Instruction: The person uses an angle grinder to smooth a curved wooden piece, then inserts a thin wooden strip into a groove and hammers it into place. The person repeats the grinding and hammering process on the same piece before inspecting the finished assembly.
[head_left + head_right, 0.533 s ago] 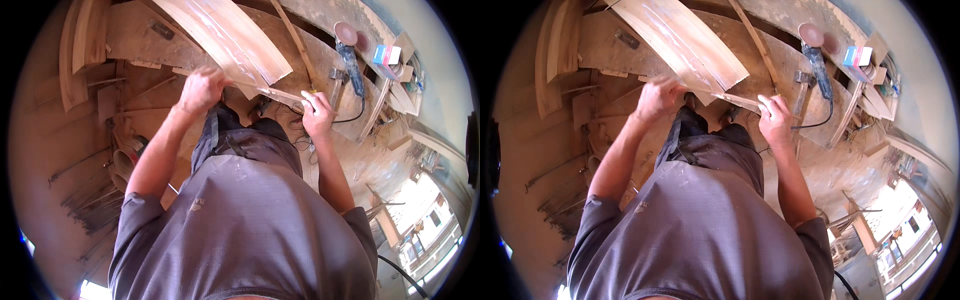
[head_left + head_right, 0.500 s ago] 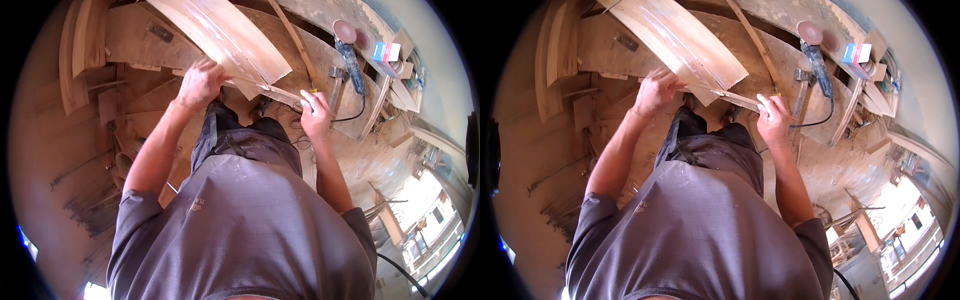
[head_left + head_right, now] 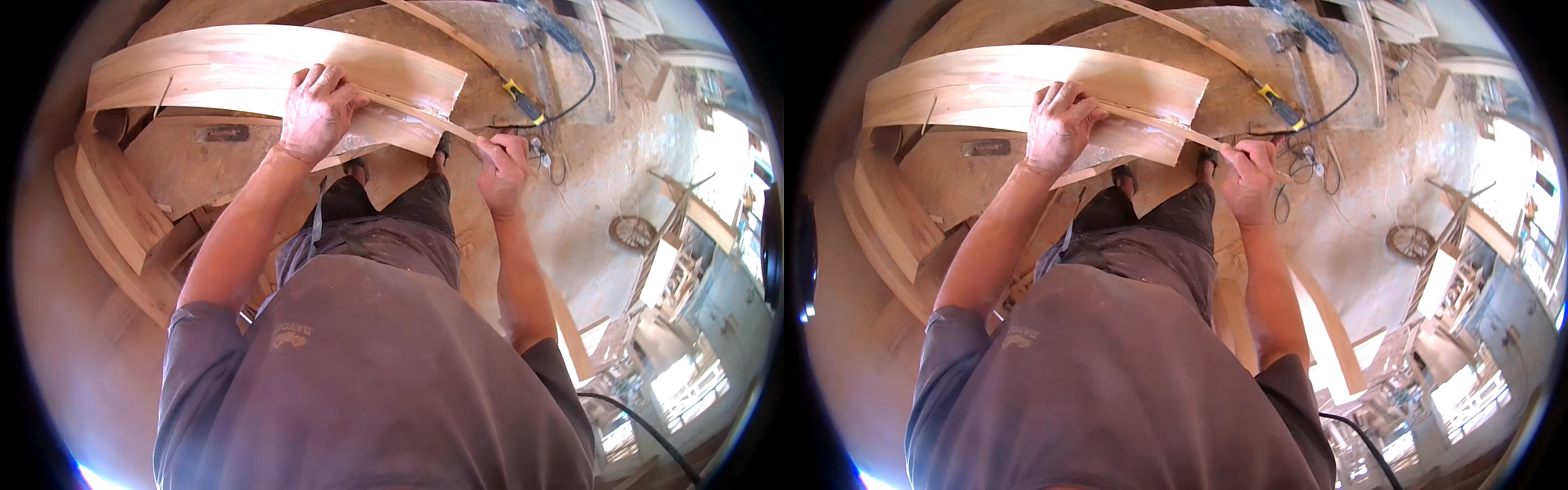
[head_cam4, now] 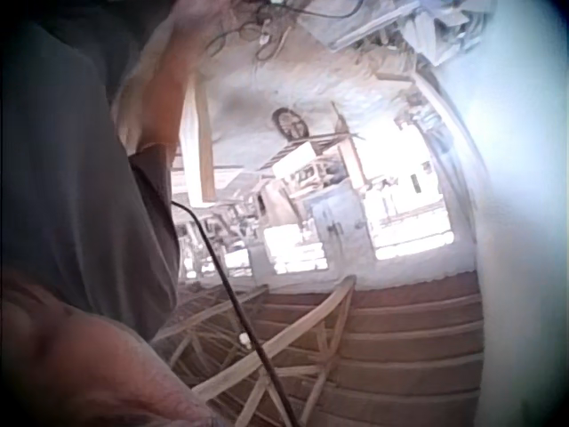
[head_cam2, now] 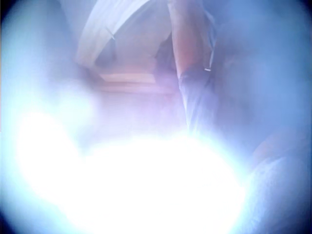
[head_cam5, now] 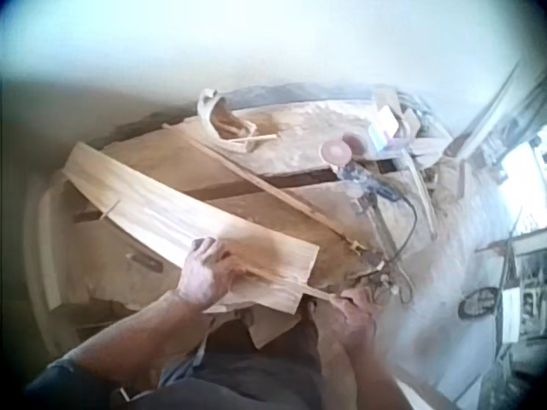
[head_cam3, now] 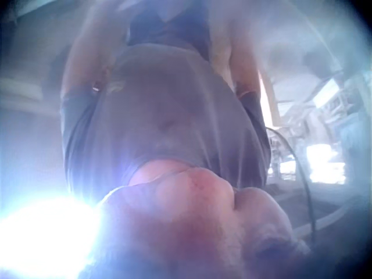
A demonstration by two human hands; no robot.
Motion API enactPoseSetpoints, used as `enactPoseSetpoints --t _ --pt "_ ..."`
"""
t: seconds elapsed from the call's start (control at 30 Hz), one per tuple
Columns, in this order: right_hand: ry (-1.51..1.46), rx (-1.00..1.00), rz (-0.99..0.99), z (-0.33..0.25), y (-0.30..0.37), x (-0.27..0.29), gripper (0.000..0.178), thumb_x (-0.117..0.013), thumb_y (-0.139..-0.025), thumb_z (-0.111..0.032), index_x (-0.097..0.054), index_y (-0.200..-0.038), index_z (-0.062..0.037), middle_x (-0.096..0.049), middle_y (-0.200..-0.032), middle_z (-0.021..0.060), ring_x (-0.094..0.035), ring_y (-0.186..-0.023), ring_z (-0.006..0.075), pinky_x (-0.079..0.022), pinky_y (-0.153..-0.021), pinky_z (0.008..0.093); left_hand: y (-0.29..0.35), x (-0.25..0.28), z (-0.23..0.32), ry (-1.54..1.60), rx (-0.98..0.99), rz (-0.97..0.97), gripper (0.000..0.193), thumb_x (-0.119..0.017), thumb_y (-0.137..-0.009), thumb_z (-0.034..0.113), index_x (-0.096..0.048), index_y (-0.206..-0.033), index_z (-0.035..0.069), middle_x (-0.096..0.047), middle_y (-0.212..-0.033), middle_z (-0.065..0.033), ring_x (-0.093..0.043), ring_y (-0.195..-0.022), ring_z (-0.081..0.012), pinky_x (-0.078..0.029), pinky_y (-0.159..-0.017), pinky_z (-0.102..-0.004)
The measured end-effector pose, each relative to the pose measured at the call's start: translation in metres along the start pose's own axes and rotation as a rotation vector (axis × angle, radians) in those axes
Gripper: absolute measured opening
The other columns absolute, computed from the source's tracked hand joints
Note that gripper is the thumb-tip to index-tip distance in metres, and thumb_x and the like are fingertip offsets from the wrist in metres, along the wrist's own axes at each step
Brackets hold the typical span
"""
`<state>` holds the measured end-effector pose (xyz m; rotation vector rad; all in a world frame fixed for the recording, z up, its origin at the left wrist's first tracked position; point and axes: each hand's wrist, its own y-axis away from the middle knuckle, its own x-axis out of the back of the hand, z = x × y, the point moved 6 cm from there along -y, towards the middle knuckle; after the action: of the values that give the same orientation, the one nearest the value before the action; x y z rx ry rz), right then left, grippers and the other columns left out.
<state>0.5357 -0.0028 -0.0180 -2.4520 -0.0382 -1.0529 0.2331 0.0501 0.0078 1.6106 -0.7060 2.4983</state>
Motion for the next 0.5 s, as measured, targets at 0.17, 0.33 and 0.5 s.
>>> enactPoseSetpoints --t 0.17,0.33,0.5 --pt "0.035 -0.028 0.017 -0.015 0.023 0.001 0.023 -0.072 -0.078 0.01 -0.078 -0.096 -0.0031 -0.064 -0.09 0.0094 -0.06 -0.086 0.0302 -0.049 -0.073 0.0379 0.011 -0.002 0.0 -0.036 -0.059 -0.113 0.015 -0.082 -0.077 0.023 -0.074 -0.076 0.011 -0.062 -0.094 -0.0048 -0.056 -0.1 -0.0281 -0.045 -0.088 -0.0437" --pt "0.04 -0.046 0.07 -0.027 0.018 0.007 0.021 -0.074 -0.08 0.01 -0.078 -0.096 -0.0035 -0.064 -0.09 0.0092 -0.061 -0.085 0.0296 -0.05 -0.074 0.0372 0.011 -0.001 -0.008 -0.019 -0.103 -0.081 0.016 -0.082 -0.078 0.024 -0.074 -0.077 0.01 -0.062 -0.095 -0.0047 -0.057 -0.099 -0.0282 -0.046 -0.084 -0.0447" --pt "0.097 0.006 0.095 -0.015 -0.017 -0.005 0.02 -0.073 -0.081 0.008 -0.078 -0.096 -0.0036 -0.065 -0.091 0.0097 -0.062 -0.087 0.0303 -0.05 -0.076 0.0378 -0.014 -0.003 -0.023 -0.055 -0.114 -0.038 0.011 -0.082 -0.079 0.019 -0.075 -0.083 0.011 -0.062 -0.095 -0.0024 -0.057 -0.094 -0.0275 -0.048 -0.081 -0.044"
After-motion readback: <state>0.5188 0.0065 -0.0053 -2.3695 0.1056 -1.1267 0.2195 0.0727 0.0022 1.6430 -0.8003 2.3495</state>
